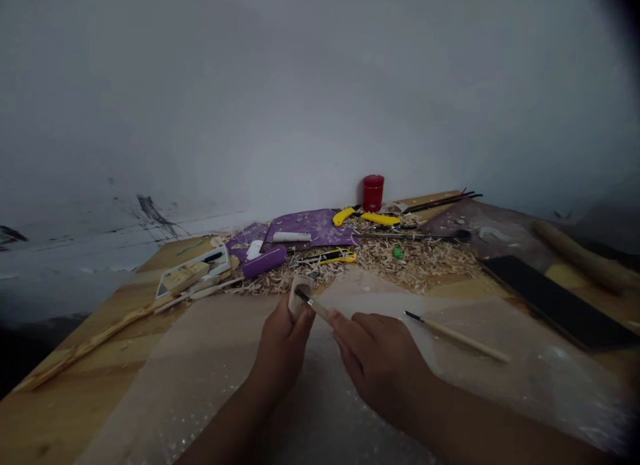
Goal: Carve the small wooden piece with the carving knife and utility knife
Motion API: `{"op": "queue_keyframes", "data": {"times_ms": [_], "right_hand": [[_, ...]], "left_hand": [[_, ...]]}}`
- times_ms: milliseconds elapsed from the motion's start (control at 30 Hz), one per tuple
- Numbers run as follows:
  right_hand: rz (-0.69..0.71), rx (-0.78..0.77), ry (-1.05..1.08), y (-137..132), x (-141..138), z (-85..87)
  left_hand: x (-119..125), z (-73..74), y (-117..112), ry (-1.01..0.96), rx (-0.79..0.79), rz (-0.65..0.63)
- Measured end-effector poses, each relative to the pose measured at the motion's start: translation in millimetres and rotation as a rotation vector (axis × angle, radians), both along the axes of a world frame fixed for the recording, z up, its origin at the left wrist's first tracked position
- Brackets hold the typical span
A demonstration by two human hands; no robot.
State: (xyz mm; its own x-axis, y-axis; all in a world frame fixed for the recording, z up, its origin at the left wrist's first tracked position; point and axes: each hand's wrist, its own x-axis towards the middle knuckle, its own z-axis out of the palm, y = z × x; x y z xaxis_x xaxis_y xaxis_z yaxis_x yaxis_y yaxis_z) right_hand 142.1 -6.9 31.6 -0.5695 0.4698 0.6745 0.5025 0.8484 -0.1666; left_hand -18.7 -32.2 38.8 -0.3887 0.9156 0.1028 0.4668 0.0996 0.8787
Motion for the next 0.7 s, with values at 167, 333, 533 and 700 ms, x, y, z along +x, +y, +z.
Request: {"op": "queue_keyframes", "data": {"times_ms": [167,333,533,700], "right_hand": [[0.089,-0.3,0.137,8.3,-0.5,1.8],[0.134,-0.615,0.272,18.9,10.3,11.2],[0.168,-0.597,0.172,28.7,27.4,28.8],[0.222,-0.552,0.096,32.1,38.2,39.6]], "left_hand": [[4.3,-2.3,2.5,-0.256,-0.045,-0.044],[8.3,0.8,-1.4,-0.428,-0.068,-0.111],[1.0,4.1,-4.1,-0.467,-0.1,-0.215],[-4.1,6.8,-7.1,-0.361,-0.094,-0.255]]}}
